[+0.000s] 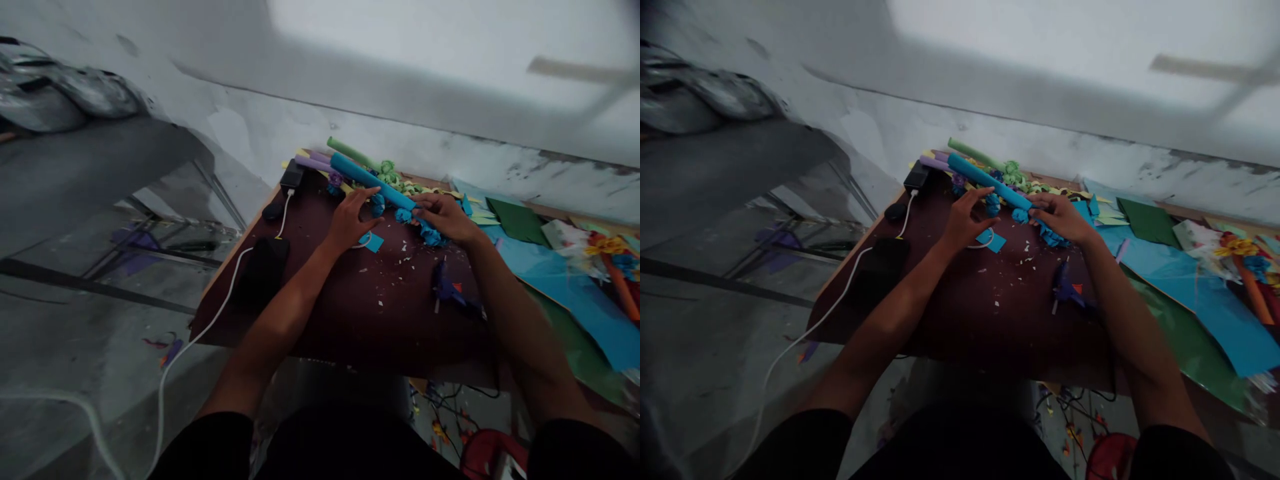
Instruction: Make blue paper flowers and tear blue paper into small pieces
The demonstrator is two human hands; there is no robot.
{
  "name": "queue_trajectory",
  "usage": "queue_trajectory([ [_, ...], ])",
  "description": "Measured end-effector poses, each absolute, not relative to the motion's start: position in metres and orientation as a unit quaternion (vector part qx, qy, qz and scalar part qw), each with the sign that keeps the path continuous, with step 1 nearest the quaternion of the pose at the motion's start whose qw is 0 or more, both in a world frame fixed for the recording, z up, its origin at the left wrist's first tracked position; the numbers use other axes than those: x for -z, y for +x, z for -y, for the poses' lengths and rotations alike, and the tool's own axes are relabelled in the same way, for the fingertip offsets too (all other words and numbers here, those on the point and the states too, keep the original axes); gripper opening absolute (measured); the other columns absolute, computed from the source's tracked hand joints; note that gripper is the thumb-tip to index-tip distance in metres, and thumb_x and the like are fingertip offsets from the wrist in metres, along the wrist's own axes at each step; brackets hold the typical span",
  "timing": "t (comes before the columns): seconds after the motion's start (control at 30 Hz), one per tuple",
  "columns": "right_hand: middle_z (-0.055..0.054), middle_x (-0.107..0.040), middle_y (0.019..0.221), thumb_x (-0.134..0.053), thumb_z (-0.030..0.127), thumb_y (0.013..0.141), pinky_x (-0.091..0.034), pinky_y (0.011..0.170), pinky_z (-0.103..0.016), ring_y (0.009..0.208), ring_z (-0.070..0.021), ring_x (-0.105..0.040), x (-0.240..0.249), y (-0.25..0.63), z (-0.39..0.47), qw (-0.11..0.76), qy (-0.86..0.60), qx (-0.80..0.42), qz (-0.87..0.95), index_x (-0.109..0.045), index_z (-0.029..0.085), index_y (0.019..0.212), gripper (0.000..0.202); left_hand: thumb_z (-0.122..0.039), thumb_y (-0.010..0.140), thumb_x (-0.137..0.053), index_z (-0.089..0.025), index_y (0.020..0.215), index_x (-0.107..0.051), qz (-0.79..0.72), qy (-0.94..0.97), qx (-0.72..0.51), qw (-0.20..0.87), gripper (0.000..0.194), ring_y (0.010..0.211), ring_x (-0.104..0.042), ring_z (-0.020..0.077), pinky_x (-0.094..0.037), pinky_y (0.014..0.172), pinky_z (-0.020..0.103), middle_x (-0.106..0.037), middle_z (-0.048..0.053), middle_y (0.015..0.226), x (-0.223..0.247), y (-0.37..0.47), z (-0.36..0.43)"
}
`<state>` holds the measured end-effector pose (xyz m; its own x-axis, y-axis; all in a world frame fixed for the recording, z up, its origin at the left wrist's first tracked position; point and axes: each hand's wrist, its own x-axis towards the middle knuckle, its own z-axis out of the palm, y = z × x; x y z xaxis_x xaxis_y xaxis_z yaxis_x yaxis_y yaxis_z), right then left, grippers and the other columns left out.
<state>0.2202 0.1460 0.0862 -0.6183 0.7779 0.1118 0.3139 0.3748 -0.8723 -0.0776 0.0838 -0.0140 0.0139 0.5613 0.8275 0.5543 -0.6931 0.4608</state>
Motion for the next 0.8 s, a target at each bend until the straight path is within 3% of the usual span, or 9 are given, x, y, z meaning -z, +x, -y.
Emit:
queue_trajectory([
  [0.17, -0.005, -0.084, 0.096, -0.094, 0.06, 0.094, -0.063, 0.078, -0.038, 0.082, -0.0225, -0.076, -0.1, 0.244, -0.126, 0.27, -0.366, -0.383, 0.804, -0.089, 0.027, 0.132, 0.051, -0.078, 0.11, -0.065, -0.024, 0.15, -0.074, -0.377, 0.734, -0.56, -0.065, 0.068, 0.125, -0.075, 0.0316, -0.061, 0.113, 0.048, -0.08, 0.014, 0.131, 0.012, -0.066, -0.078],
  [0.27, -0.005, -0.083, 0.092, -0.086, 0.057, 0.101, -0.058, 0.074, -0.036, 0.078, -0.0206, -0.073, -0.104, 0.251, -0.122, 0.238, -0.363, -0.355, 0.828, -0.088, 0.024, 0.138, 0.05, -0.081, 0.106, -0.068, -0.026, 0.15, -0.076, -0.384, 0.739, -0.546, -0.091, 0.071, 0.12, -0.073, 0.0323, -0.06, 0.112, 0.05, -0.08, 0.013, 0.127, 0.006, -0.066, -0.074],
  [0.43, -0.006, -0.088, 0.103, -0.082, 0.052, 0.103, -0.057, 0.075, -0.035, 0.082, -0.0217, -0.076, -0.106, 0.245, -0.126, 0.184, -0.349, -0.32, 0.861, -0.089, 0.024, 0.139, 0.045, -0.082, 0.101, -0.075, -0.03, 0.15, -0.077, -0.342, 0.763, -0.538, -0.106, 0.071, 0.118, -0.071, 0.0319, -0.058, 0.109, 0.05, -0.078, 0.012, 0.127, 0.0, -0.069, -0.072],
  [0.6, -0.004, -0.091, 0.115, -0.078, 0.043, 0.102, -0.059, 0.084, -0.037, 0.095, -0.0256, -0.082, -0.111, 0.228, -0.119, 0.154, -0.323, -0.257, 0.898, -0.091, 0.026, 0.134, 0.039, -0.07, 0.105, -0.077, -0.035, 0.153, -0.075, -0.334, 0.788, -0.508, -0.1, 0.059, 0.121, -0.072, 0.0315, -0.055, 0.109, 0.05, -0.078, 0.011, 0.131, -0.001, -0.065, -0.067],
  [0.8, -0.01, -0.091, 0.117, -0.074, 0.034, 0.1, -0.061, 0.095, -0.045, 0.105, -0.0303, -0.083, -0.117, 0.21, -0.106, 0.154, -0.311, -0.219, 0.912, -0.092, 0.025, 0.133, 0.039, -0.059, 0.109, -0.08, -0.032, 0.156, -0.069, -0.297, 0.792, -0.534, -0.015, 0.056, 0.132, -0.075, 0.0265, -0.06, 0.112, 0.046, -0.077, 0.011, 0.142, -0.006, -0.058, -0.054],
])
